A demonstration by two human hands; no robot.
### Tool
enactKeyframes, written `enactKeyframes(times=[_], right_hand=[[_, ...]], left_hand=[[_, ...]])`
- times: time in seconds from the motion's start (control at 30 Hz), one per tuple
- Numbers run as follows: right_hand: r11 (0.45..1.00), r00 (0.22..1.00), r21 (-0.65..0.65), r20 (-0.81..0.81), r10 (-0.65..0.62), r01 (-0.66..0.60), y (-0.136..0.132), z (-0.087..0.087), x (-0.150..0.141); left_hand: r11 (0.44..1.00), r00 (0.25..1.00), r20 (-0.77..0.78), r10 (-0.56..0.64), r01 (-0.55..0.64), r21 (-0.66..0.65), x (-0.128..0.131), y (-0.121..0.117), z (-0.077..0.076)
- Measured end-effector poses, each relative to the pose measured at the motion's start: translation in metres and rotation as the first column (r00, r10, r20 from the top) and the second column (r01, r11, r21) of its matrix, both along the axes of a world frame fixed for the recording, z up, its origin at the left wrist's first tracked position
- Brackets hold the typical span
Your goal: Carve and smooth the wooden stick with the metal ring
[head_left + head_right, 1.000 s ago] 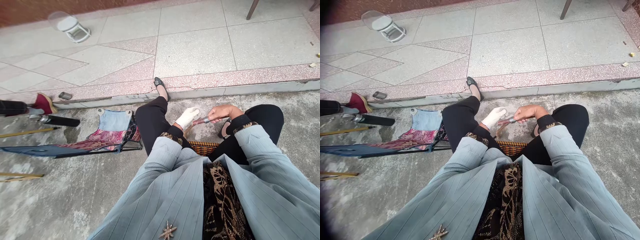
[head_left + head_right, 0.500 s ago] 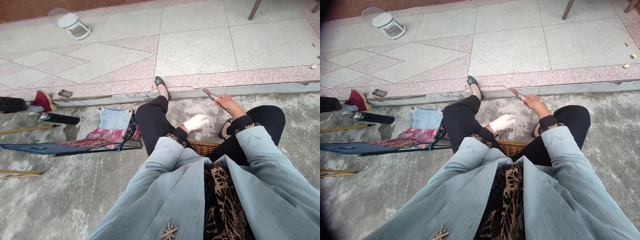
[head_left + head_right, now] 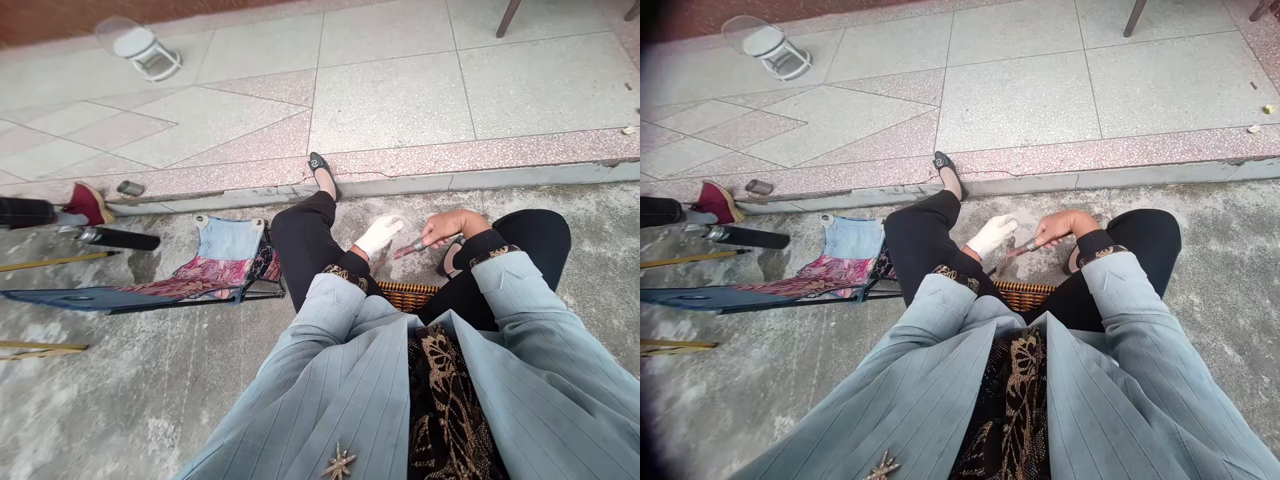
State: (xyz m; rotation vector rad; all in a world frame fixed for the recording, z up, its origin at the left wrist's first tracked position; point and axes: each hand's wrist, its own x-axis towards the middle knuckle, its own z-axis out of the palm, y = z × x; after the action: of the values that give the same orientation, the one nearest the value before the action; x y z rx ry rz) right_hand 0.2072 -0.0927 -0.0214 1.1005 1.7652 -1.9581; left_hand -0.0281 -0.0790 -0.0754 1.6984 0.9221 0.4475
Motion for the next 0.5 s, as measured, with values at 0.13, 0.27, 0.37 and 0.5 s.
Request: enactKeyframes(times=[0.13,0.27,0.37,0.5], right_hand=[[0.971,0.953,0.047,-0.207,-0.221,0.235,-0.002,0.014,0.005],[0.665,0.681,0.157,-0.252,-0.688,0.730,-0.001,0.015,0.010],[0.487,0.524,0.203,-0.210,-0.825,0.849,0.001,0.009,0.006],[0.411,0.466,0.277,-0.174,-0.867,0.868,0.007,-0.001,-0.001]], left_hand=[[0.986,0.998,0.053,0.043,-0.034,-0.162,0.005,-0.006,-0.005],[0.959,0.989,0.128,-0.075,0.106,-0.262,0.013,-0.014,-0.006],[0.948,0.982,0.152,-0.114,0.153,-0.279,0.016,-0.017,-0.003],[0.956,0.978,0.053,-0.201,0.207,-0.208,0.019,-0.020,0.001]])
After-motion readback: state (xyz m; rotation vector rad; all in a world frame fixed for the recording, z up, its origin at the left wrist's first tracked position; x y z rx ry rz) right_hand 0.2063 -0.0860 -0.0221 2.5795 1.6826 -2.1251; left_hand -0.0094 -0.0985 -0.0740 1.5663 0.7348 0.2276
